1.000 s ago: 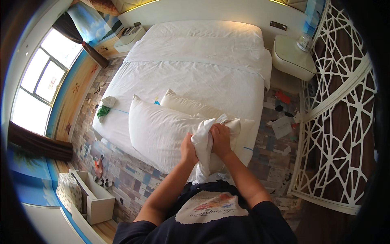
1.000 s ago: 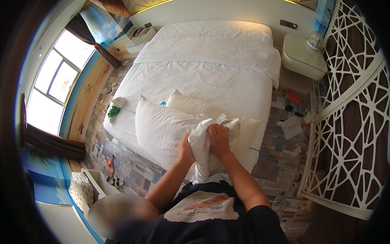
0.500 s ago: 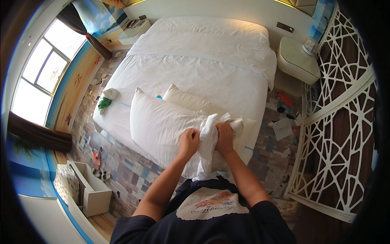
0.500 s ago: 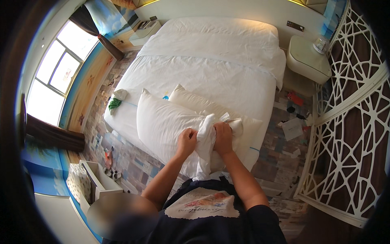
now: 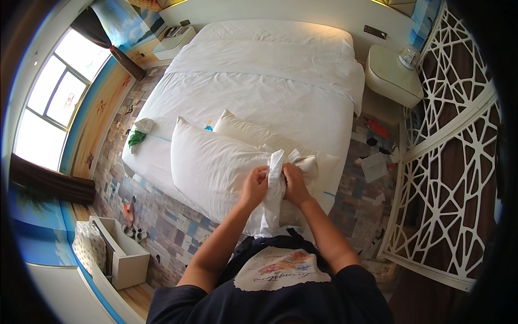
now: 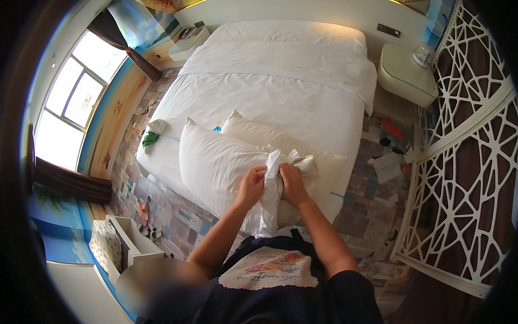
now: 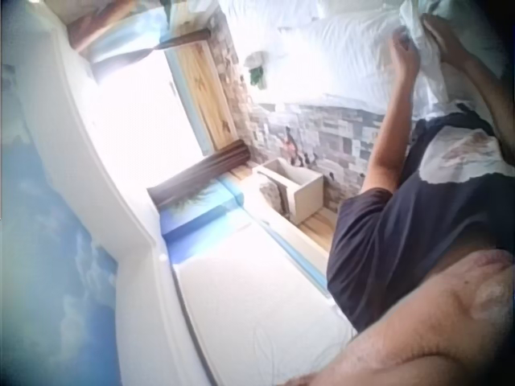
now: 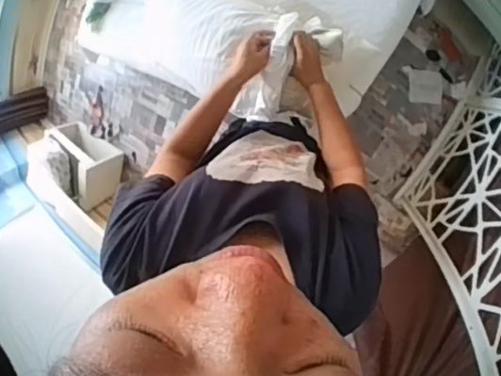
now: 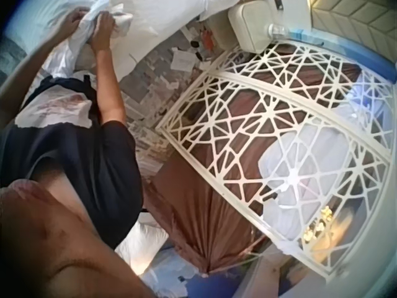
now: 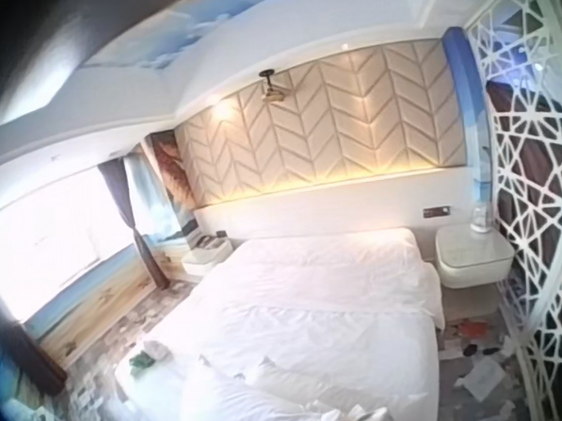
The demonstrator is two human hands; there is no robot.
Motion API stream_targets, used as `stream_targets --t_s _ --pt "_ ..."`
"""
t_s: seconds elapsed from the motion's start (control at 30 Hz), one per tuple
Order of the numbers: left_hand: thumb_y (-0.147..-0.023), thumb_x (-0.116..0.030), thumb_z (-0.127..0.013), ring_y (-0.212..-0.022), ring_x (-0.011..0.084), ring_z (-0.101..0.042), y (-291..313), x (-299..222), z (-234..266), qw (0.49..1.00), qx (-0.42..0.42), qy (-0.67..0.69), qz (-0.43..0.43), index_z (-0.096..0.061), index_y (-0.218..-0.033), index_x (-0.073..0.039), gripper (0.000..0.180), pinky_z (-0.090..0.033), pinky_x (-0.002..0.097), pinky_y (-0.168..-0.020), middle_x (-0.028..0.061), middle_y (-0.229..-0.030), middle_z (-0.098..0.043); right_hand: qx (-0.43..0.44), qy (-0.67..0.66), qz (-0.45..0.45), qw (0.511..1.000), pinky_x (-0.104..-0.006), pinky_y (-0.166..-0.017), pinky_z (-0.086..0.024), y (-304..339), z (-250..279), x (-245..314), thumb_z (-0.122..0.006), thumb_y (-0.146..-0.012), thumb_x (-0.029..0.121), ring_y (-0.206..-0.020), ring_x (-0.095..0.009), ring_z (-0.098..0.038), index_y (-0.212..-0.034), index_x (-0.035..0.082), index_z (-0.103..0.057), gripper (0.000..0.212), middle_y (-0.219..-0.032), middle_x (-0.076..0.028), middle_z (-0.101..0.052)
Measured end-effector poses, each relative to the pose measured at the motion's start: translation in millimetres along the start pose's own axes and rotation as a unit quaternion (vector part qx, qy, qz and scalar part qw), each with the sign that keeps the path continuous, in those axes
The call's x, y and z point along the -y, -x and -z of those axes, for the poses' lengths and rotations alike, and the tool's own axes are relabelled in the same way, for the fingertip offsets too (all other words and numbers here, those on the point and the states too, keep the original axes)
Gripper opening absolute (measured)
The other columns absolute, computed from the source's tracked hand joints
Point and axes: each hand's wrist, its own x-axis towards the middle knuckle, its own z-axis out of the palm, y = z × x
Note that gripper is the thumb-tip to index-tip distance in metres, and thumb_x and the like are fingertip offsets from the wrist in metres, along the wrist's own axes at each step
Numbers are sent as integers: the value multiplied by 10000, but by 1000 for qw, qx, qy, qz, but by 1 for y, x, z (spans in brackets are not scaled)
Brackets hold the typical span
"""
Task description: The person places a white pillow on a bed and inserts it into a white pillowcase. They repeatedly adjust the case, pull the corners, and smooth the surface until the pillow is fully enclosed and aligned on the bed.
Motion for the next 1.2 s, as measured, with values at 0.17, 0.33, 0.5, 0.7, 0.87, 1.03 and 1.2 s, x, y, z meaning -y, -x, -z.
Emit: stream_targets --t_s 0.17,0.33,0.5,0.7,0.87,1.03,1.2 --pt "-970 -116 -670 -798 103 -650 -6 -2 -2 997 2 3 77 -688 -1070 27 176 -532 251 -728 47 -913 -714 29 -7 -36 999 -445 -882 -429 -1 6 0 -670 -842 163 -984 -375 -568 -1043 44 -560 259 -983 -160 -590" --pt "-943 -106 -673 -730 74 -611 -1 -6 6 994 -31 1 109 -709 -972 3 119 -501 242 -675 16 -837 -698 47 19 -2 999 -446 -892 -453 1 14 -10 -587 -888 120 -964 -374 -598 -1060 34 -568 193 -977 -174 -620" --pt "-849 -57 -666 -734 233 -654 3 0 8 972 35 -224 -60 -669 -910 -1 83 -521 348 -694 123 -817 -686 -67 54 -10 996 -446 -866 -487 13 -2 -13 -543 -893 89 -941 -364 -617 -1107 35 -599 227 -968 -165 -642" --pt "-811 -56 -670 -790 325 -662 9 -3 6 946 44 -288 -146 -647 -910 5 119 -531 406 -728 176 -863 -664 -69 87 48 993 -426 -785 -490 5 4 1 -641 -818 90 -860 -338 -602 -1006 38 -660 196 -911 -134 -628" --pt "-826 -43 -662 -974 355 -634 24 -23 -5 979 -52 -188 -59 -648 -1127 -48 302 -520 429 -859 198 -1214 -600 -112 80 24 990 -422 -779 -475 12 3 3 -665 -777 52 -857 -330 -575 -940 42 -654 164 -874 -116 -585" --pt "-860 -127 -720 -1191 395 -501 24 -45 -10 887 -68 -350 -294 -521 -1413 -81 589 -402 475 -1048 206 -1407 -471 -114 79 35 990 -415 -765 -472 11 3 6 -674 -758 37 -854 -318 -563 -916 46 -635 163 -862 -114 -554" --pt "-883 -202 -753 -1084 360 -553 5 -5 -17 949 -72 -242 -187 -499 -1420 -23 620 -472 434 -953 204 -1310 -539 -117 95 48 987 -416 -753 -471 14 -1 2 -690 -747 55 -849 -313 -561 -925 53 -623 191 -873 -112 -549"
